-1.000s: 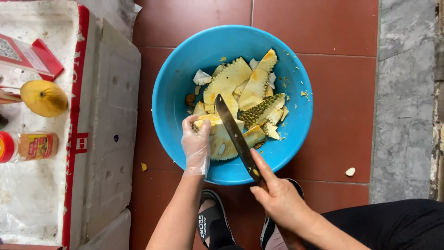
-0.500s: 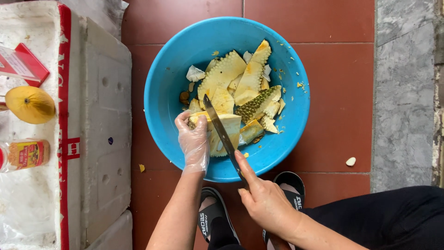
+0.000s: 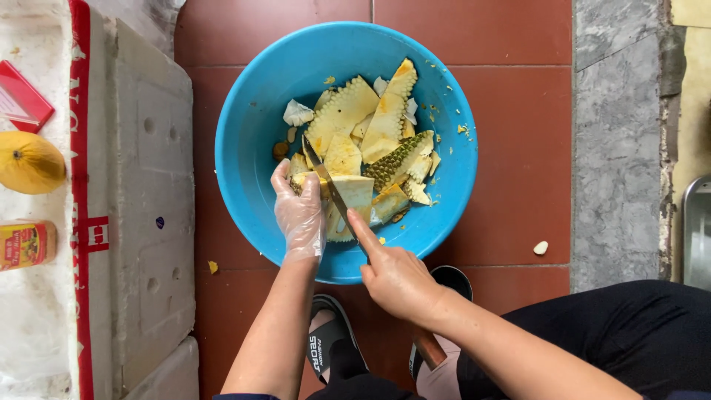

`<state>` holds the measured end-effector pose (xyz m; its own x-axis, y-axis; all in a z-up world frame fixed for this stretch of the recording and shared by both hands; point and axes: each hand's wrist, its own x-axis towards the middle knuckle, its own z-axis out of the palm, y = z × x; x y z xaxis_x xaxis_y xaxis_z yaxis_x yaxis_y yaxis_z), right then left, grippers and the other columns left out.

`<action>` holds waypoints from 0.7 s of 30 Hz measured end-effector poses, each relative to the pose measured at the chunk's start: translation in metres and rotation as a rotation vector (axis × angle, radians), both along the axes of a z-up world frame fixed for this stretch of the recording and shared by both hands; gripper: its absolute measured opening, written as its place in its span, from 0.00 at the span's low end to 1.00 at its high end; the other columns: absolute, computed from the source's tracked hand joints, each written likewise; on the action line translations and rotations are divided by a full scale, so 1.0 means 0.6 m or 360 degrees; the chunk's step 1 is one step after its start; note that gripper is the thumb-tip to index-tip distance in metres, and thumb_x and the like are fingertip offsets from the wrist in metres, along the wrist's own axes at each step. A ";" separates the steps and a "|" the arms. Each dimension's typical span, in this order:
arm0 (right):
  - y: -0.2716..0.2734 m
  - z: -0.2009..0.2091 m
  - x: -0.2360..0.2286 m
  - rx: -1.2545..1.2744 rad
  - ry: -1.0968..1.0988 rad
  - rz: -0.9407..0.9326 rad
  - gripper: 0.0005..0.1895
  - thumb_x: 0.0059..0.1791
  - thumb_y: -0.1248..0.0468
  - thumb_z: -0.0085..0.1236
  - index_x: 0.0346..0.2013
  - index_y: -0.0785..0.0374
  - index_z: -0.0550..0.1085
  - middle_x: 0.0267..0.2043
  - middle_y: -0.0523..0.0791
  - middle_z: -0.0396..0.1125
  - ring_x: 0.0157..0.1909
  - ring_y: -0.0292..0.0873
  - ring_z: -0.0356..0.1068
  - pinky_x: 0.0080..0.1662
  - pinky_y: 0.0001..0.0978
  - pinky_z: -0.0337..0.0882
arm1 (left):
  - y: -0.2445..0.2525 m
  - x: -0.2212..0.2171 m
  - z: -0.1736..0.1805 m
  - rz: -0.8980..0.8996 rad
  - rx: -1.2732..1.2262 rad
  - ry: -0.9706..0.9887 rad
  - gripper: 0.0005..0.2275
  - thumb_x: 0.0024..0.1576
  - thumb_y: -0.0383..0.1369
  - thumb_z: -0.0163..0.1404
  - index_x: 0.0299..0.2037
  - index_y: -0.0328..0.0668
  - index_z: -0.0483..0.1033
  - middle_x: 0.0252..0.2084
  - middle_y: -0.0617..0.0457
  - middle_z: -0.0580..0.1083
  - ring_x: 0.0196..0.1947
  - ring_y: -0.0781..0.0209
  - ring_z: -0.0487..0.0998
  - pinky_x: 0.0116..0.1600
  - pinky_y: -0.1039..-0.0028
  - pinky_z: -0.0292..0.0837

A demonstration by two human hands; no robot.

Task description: Peeling and cutting a jackfruit using a large knife in a processing area

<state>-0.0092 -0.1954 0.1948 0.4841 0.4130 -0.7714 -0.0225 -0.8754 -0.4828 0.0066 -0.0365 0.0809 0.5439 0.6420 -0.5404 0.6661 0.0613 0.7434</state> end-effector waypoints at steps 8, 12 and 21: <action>-0.016 0.042 0.004 -0.0220 0.0055 0.0178 0.46 0.53 0.61 0.39 0.82 0.32 0.33 0.52 0.63 0.72 0.57 0.73 0.70 0.58 0.62 0.69 | 0.009 0.026 0.005 -0.0019 -0.0065 0.0054 0.28 0.60 0.35 0.46 0.73 0.70 0.58 0.51 0.36 0.75 0.45 0.42 0.79 0.51 0.60 0.78; -0.027 0.056 0.022 -0.0125 0.0001 0.0035 0.47 0.52 0.62 0.42 0.82 0.34 0.36 0.55 0.65 0.71 0.57 0.75 0.69 0.58 0.64 0.69 | 0.018 0.061 -0.007 -0.0325 0.0103 0.0143 0.31 0.57 0.47 0.45 0.73 0.75 0.53 0.59 0.38 0.73 0.63 0.36 0.73 0.67 0.51 0.68; -0.042 0.020 0.058 -0.0101 0.0083 -0.0090 0.48 0.51 0.62 0.43 0.81 0.36 0.35 0.38 0.60 0.72 0.45 0.65 0.73 0.52 0.55 0.71 | 0.022 0.111 -0.033 -0.0649 0.0219 0.0114 0.27 0.59 0.47 0.41 0.72 0.68 0.54 0.62 0.41 0.71 0.63 0.39 0.73 0.68 0.52 0.66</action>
